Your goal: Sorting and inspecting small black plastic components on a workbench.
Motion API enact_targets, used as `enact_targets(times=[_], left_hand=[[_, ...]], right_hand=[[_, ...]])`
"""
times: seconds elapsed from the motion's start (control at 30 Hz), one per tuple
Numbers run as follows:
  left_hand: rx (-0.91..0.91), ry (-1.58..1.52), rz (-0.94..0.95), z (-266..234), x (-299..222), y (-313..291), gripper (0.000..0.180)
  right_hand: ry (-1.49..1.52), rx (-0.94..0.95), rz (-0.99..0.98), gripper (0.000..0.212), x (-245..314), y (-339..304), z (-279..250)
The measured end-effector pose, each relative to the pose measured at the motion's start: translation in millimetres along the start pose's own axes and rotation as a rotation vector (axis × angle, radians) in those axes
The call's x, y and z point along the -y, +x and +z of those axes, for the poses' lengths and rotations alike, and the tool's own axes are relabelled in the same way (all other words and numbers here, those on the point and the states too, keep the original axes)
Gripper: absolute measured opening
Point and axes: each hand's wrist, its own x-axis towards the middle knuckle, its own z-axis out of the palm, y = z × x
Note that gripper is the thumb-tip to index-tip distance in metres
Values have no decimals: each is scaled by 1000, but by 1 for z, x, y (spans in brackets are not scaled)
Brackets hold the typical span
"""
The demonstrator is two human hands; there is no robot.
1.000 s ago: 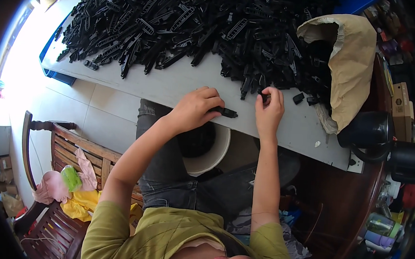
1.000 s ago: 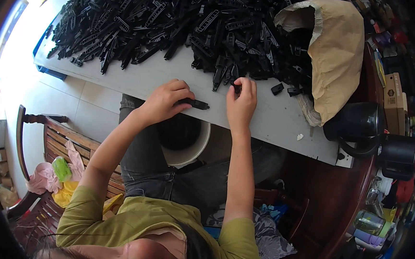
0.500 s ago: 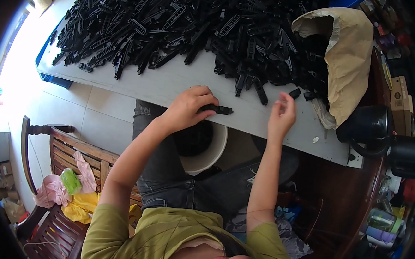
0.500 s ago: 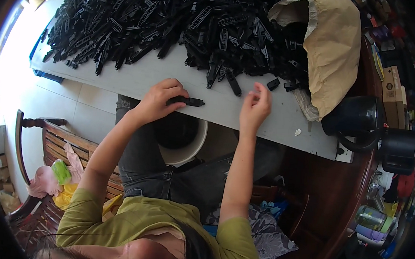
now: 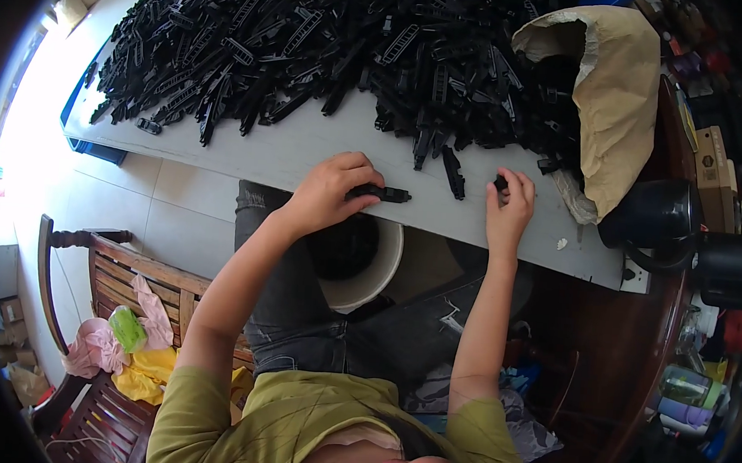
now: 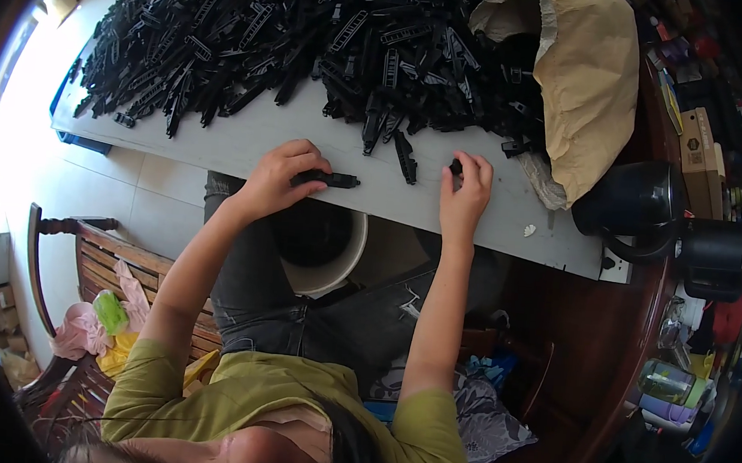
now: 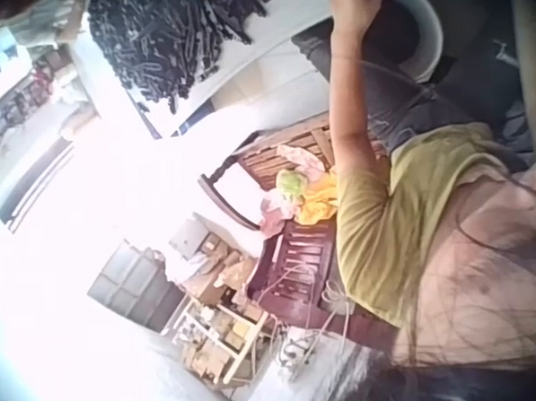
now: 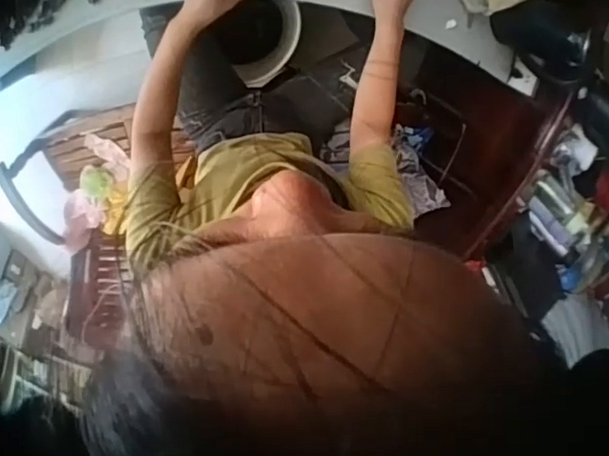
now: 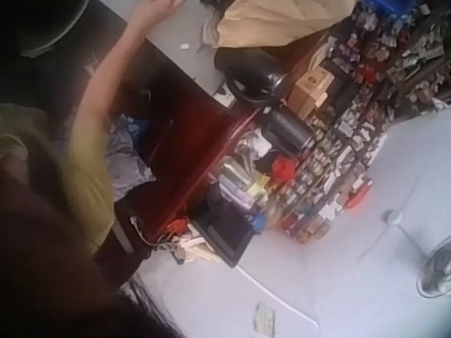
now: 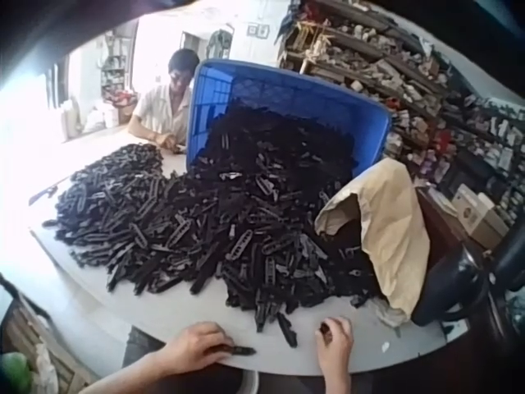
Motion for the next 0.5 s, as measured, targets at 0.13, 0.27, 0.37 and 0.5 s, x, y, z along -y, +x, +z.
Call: enact_targets(times=[0.13,0.27,0.37,0.5], left_hand=[[-2,11,-8,-10,-3,-2,22],[-21,-17,9,0,1,-6,24],[-40,3,-14,4,4,-15,23],[-148,34,-21,11,1,-18,25]], right_hand=[[23,-45,-82,33,-2,-5,3],[-103,-58,-105,37,-24,-10,7],[-3,-40,-8,36,-23,-18,16],[-57,-63,-89,32,-19,-18,11]])
